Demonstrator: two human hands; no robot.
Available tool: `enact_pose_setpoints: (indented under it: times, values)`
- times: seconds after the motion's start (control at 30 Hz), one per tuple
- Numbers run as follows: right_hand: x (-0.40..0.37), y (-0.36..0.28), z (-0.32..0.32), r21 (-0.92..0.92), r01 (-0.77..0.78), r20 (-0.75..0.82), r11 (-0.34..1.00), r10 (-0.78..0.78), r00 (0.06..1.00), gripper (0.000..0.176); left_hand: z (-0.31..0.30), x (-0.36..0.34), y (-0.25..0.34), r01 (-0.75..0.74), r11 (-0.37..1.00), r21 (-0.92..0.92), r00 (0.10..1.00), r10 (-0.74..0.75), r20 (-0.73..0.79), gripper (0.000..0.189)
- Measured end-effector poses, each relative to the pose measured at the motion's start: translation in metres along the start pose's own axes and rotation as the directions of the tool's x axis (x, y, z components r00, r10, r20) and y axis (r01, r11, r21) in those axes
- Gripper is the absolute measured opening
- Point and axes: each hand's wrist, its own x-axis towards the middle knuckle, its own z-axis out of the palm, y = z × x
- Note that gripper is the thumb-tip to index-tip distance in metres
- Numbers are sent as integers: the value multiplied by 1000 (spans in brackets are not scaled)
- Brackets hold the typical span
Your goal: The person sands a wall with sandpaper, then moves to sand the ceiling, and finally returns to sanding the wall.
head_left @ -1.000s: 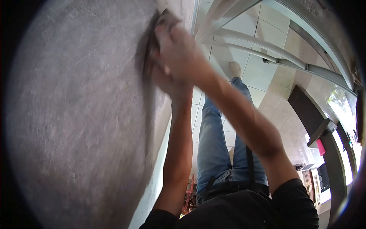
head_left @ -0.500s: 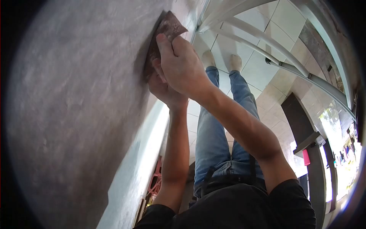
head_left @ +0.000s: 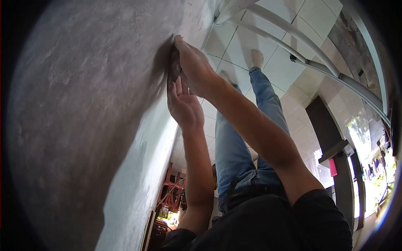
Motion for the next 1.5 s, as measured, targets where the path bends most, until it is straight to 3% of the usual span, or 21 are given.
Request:
enact_pose_setpoints:
  times: [0.03, 0.13, 0.17, 0.27, 0.3, 0.33, 0.37, 0.4, 0.43, 0.5, 0.6, 0.67, 0.83, 0.97, 1.03, 1.2, 1.23, 1.33, 1.4, 1.43, 1.5]
  values:
    - [-1, -6, 4, -26, -54, -101, 998, 51, 994, 49, -8, 8, 0, 132, 972, -196, 991, -128, 32, 42]
    - [-3, 4, 4, -118, 66, -36, 991, -70, 997, 48, -21, 33, 4, 310, 916, -256, 949, -281, 141, 39]
    - [-9, 13, 1, -50, 82, 68, 995, -78, 995, 52, -25, 31, 2, 330, 903, -275, 940, -340, 14, 41]
    - [-42, 19, 17, -15, 291, 53, 956, -290, 955, 57, -34, 13, 24, 407, 856, -319, 906, -332, 264, 43]
    - [-26, 44, 19, -177, 457, 39, 872, -457, 888, 62, -41, 14, 21, 505, 707, -494, 838, -266, 476, 46]
    - [-18, 46, 21, -170, 456, 7, 874, -462, 887, 61, -56, 22, 14, 285, 949, -132, 872, -200, 447, 45]
    - [-7, 44, 20, -162, 459, -23, 874, -468, 883, 60, -74, 38, 4, -3, 965, 261, 883, -120, 455, 45]
    - [5, 43, 20, -153, 462, -52, 874, -474, 879, 60, -68, 48, 0, 370, 913, -175, 865, -269, 423, 43]
    - [18, 39, 20, -206, 442, -124, 873, -471, 873, 61, -62, 58, -4, 561, 572, -598, 827, -413, 381, 41]
    - [21, 41, 20, -249, 404, -108, 880, -440, 892, 62, -73, 77, -16, 639, 594, -489, 689, -159, 707, 37]
    - [-4, 41, 25, -330, 421, -21, 845, -452, 892, 62, -46, 48, 0, 246, 928, -279, 910, -123, 395, 35]
    - [-14, 46, 28, -394, 487, 15, 780, -524, 852, 61, -31, 26, 11, 63, 995, -80, 955, -37, 293, 34]
    - [42, 37, 18, -169, 505, -251, 847, -532, 809, 54, -20, 75, -29, 224, 968, -113, 929, -177, 325, 31]
    - [13, 32, 13, -339, 431, -139, 836, -498, 856, 53, -10, 56, -14, 121, 992, -29, 953, -108, 285, 29]
    - [-6, 23, 19, -260, 496, -111, 828, -536, 837, 53, -10, 32, 3, 35, 999, 35, 963, -43, 266, 28]
    - [17, -3, 9, -172, 368, -181, 914, -396, 900, 51, -9, 61, -17, 387, 848, -363, 914, -300, 273, 27]
    - [26, 0, 15, -132, 406, -255, 904, -426, 868, 50, -7, 65, -19, 367, 878, -307, 917, -285, 280, 26]
    - [-11, 6, 35, -312, 289, -246, 905, -371, 896, 54, -10, 41, -4, 40, 994, 98, 964, -64, 258, 26]
    - [-32, 31, 50, -570, 463, -230, 679, -673, 703, 57, -15, 16, 13, -139, 956, 258, 959, 64, 277, 26]
    - [-34, 38, 50, -463, 478, -205, 746, -615, 761, 60, -19, 14, 15, -153, 948, 280, 956, 70, 285, 26]
    - [-10, 13, 31, -212, 331, -146, 920, -364, 920, 59, -21, 38, 3, -55, 971, 232, 951, -19, 308, 26]
